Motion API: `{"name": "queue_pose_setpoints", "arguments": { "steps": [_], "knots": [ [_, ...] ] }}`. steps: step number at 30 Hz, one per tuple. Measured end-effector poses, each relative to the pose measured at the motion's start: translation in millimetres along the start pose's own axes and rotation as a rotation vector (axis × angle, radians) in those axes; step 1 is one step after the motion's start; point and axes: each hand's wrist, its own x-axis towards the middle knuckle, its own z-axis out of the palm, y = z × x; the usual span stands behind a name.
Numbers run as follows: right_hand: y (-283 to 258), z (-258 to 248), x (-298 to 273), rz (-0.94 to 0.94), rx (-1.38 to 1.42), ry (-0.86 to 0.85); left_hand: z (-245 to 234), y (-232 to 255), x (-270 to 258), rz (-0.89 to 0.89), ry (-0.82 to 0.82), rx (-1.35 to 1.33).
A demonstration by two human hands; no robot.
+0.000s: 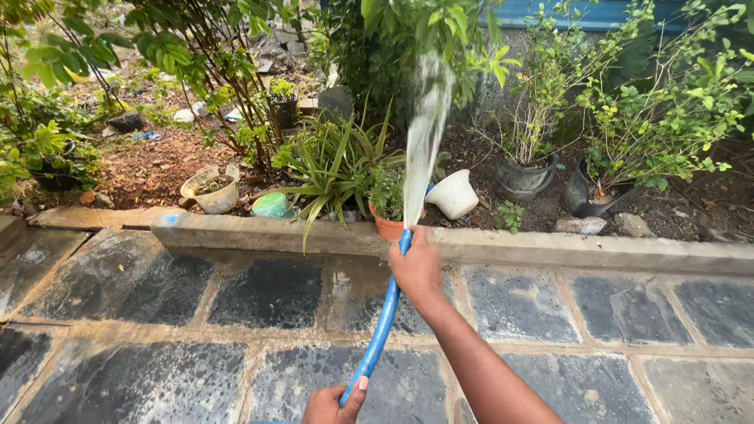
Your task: The person waters various potted and ground-planted greenery using a blue garden hose, moving the water stream between different plants in a garden area.
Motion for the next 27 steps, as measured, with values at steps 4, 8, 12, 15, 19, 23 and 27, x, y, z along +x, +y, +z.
{"name": "queue_pose_setpoints", "arguments": {
  "steps": [4,8,12,15,19,23,27],
  "knots": [
    [18.1,4.6,-6.6,0.046,0.037,-0.024,2.4,30.4,-30.1,-0.015,0.118,0.063],
    [25.0,-6.5,-15.6,0.101,0.034,-0.014,6.6,49.3,-54.5,-0.031,0.165,0.043],
    [31.9,-27.5,-22.8,0.174,0.109,-0.036,6.5,59.0,-64.5,-0.007,0.159,0.062],
    [47.5,-24.6,-25.1,0.169,0.090,-0.032,11.2,67.6,-71.5,-0.086,0.144,0.174],
    [73.6,-7.9,-26.5,-0.098,0.012,0.159,16.8,80.9,-83.3,-0.124,0.141,0.130],
    [73.9,-0.8,-34.7,-0.025,0.199,0.137,17.2,80.3,-89.2,-0.132,0.132,0.085],
    [61.5,-3.1,-38.9,-0.013,0.230,0.128,15.4,64.9,-83.0,-0.151,0.122,0.098]
  ]
}}
